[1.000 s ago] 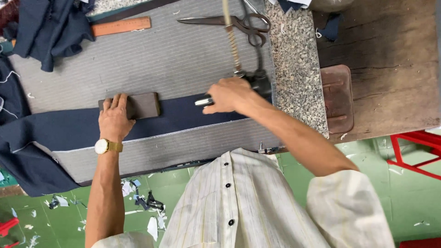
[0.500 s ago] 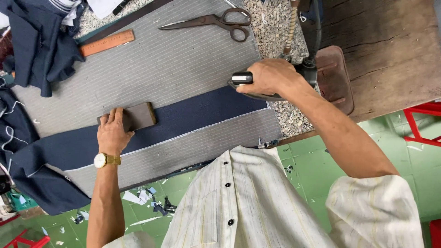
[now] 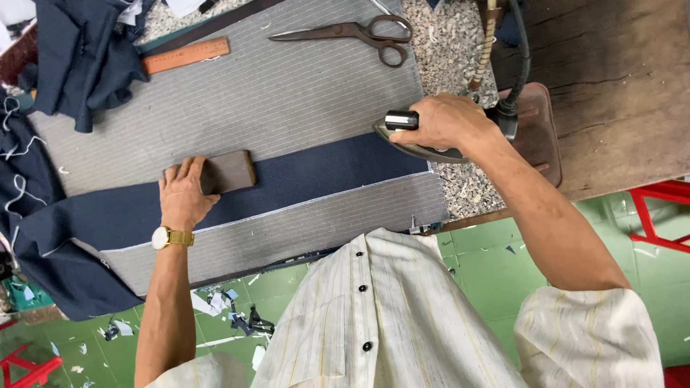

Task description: The person irons a large piece of dark blue fabric on a work table, then uses shears to trim the edges. They continue to iron the fabric, using a small wooden block to press seams and folds, and repeatedly adjust the fabric's position on the table.

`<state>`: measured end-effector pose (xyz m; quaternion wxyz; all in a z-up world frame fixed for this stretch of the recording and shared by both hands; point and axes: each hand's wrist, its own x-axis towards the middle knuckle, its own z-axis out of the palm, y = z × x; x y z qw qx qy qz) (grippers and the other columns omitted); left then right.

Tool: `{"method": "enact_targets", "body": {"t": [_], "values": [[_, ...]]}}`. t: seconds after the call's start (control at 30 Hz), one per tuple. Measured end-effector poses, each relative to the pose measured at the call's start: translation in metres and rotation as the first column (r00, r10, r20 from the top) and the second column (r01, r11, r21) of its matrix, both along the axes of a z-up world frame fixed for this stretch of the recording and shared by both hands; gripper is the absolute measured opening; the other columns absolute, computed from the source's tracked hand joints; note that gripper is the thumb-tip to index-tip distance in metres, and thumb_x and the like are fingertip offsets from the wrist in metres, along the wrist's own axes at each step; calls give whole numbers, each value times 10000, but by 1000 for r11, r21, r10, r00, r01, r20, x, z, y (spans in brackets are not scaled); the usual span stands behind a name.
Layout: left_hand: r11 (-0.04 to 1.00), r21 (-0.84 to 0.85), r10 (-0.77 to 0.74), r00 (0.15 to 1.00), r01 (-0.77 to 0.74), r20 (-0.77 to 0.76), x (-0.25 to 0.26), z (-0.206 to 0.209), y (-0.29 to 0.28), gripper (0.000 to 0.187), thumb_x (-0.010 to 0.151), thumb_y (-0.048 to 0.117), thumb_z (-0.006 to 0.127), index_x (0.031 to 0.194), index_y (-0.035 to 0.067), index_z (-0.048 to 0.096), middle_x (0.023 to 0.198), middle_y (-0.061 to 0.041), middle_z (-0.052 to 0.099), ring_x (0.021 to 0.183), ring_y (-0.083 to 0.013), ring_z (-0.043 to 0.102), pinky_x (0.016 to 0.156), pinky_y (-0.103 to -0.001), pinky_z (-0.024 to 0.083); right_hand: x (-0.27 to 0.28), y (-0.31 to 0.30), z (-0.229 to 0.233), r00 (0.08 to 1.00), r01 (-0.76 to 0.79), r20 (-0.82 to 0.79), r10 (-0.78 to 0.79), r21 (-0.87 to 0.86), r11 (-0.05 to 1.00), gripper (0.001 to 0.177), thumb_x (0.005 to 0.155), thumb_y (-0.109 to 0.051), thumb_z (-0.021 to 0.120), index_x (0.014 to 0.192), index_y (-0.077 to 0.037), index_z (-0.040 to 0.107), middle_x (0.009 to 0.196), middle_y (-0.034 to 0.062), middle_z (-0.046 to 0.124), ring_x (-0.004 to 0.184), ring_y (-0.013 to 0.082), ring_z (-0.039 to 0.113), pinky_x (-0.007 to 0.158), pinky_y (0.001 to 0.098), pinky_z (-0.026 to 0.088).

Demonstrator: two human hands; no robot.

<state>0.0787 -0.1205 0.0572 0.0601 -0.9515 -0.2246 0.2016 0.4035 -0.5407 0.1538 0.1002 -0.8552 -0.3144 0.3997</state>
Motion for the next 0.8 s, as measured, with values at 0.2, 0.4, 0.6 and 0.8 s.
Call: {"method": "enact_targets", "body": {"t": [0.2, 0.4, 0.6, 0.8], "values": [[990, -110, -71, 985, 89, 159, 30, 2, -51, 929, 635, 368, 901, 1474, 181, 547, 1436, -105, 599, 1336, -341, 472, 1131, -579, 304, -5, 3, -3, 999, -14, 33, 15, -35, 999, 459, 941, -549, 692, 961, -96, 760, 774, 125, 709, 833, 307, 729, 782, 446, 537], [960, -211, -128, 956, 187, 263, 84, 0, -121, 903, 631, 381, 894, 1443, 162, 564, 1386, -100, 587, 1332, -313, 439, 1162, -595, 229, -6, 9, 3, 998, -30, 53, 34, -86, 996, 516, 913, -616, 665, 904, -109, 757, 798, 140, 723, 866, 326, 733, 781, 450, 536], [931, -268, -191, 956, 248, 221, 118, -16, -167, 919, 684, 385, 878, 1485, 151, 493, 1383, -119, 546, 1319, -300, 410, 1186, -587, 140, -11, 16, 2, 998, -31, 56, 40, -142, 989, 503, 913, -596, 662, 888, -100, 747, 799, 145, 717, 861, 333, 729, 773, 446, 527], [929, -251, -220, 952, 271, 213, 115, -15, -167, 936, 724, 377, 868, 1520, 139, 437, 1395, -143, 510, 1320, -304, 384, 1192, -611, 89, -9, 17, -4, 998, -12, 58, 20, -136, 991, 469, 932, -555, 693, 892, -89, 728, 753, 129, 691, 771, 303, 711, 706, 420, 520]]}}
